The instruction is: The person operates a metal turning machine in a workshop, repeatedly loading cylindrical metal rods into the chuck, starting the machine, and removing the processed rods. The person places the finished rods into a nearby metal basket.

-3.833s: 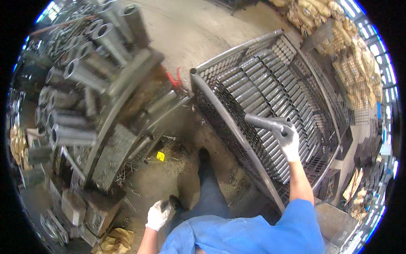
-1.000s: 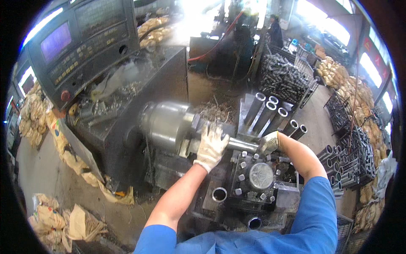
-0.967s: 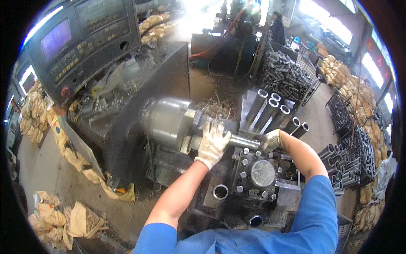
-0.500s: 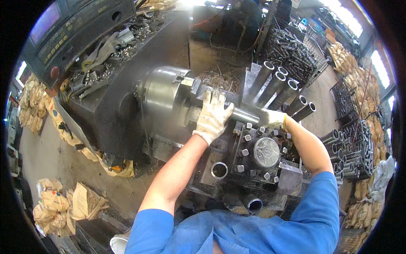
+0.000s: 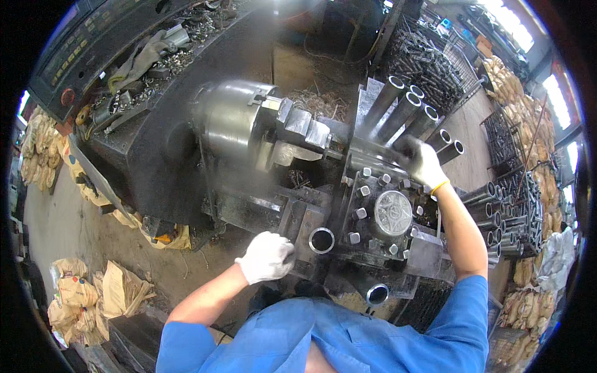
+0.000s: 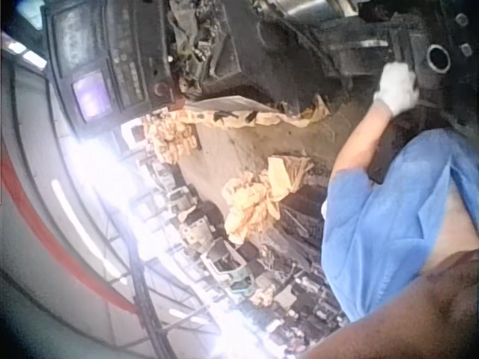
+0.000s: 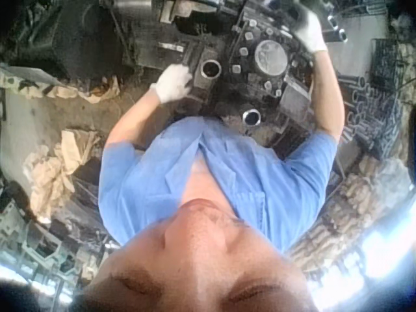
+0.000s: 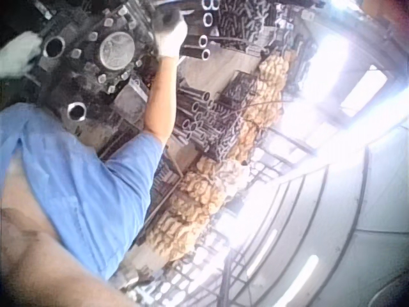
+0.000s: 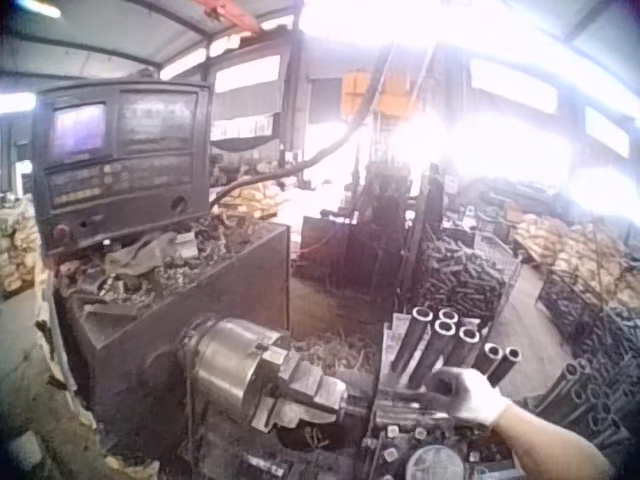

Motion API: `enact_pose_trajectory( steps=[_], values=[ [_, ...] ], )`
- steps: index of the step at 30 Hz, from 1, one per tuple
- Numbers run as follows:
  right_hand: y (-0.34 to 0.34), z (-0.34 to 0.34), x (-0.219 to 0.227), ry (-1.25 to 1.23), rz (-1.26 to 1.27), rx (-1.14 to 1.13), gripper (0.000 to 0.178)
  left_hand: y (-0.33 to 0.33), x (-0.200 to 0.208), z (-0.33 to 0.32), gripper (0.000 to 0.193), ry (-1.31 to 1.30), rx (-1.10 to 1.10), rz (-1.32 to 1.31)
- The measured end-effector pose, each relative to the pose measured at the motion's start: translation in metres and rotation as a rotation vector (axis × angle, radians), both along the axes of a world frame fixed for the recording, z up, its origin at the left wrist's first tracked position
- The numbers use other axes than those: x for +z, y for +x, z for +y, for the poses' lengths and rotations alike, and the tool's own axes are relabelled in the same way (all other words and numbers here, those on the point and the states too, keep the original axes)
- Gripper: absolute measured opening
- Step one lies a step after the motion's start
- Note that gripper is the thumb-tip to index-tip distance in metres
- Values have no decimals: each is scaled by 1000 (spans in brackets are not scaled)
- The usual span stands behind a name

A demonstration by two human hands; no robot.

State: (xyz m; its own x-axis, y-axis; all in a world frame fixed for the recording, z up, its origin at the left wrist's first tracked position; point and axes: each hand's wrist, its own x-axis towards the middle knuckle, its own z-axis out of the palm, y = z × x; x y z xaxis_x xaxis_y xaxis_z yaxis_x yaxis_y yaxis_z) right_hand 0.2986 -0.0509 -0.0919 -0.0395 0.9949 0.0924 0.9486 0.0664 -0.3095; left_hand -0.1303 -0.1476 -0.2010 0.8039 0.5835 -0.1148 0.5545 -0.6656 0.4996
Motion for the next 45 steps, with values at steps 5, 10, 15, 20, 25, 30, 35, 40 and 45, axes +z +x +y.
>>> enact_pose_trajectory(
  steps=[5,10,15,20,25,30,35,40,45],
  values=[
    [-172,-46,90,30,30,966,33,11,-44,77,45,536,201,-158],
    [-222,-68,26,-22,-587,1088,14,0,-35,70,44,304,383,-367],
    [-146,-32,125,19,-69,865,27,-116,-85,5,42,190,818,-472],
    [-54,-2,105,-45,-515,209,34,-218,-154,-41,22,-693,1651,-1106],
    [-44,21,33,-377,-564,118,34,-278,-175,-36,36,-375,1906,-1414],
    [-11,33,-23,-260,-162,330,43,-314,-159,-34,40,-245,1937,-1371],
    [1,55,-62,-343,10,455,64,-337,-162,-34,48,-428,1850,-1441],
    [-9,61,-58,-376,-107,414,56,-310,-133,-26,50,-689,1855,-1677],
    [-67,90,-35,-515,-1,399,88,-312,-104,-25,41,-901,1821,-1696]
  ],
)
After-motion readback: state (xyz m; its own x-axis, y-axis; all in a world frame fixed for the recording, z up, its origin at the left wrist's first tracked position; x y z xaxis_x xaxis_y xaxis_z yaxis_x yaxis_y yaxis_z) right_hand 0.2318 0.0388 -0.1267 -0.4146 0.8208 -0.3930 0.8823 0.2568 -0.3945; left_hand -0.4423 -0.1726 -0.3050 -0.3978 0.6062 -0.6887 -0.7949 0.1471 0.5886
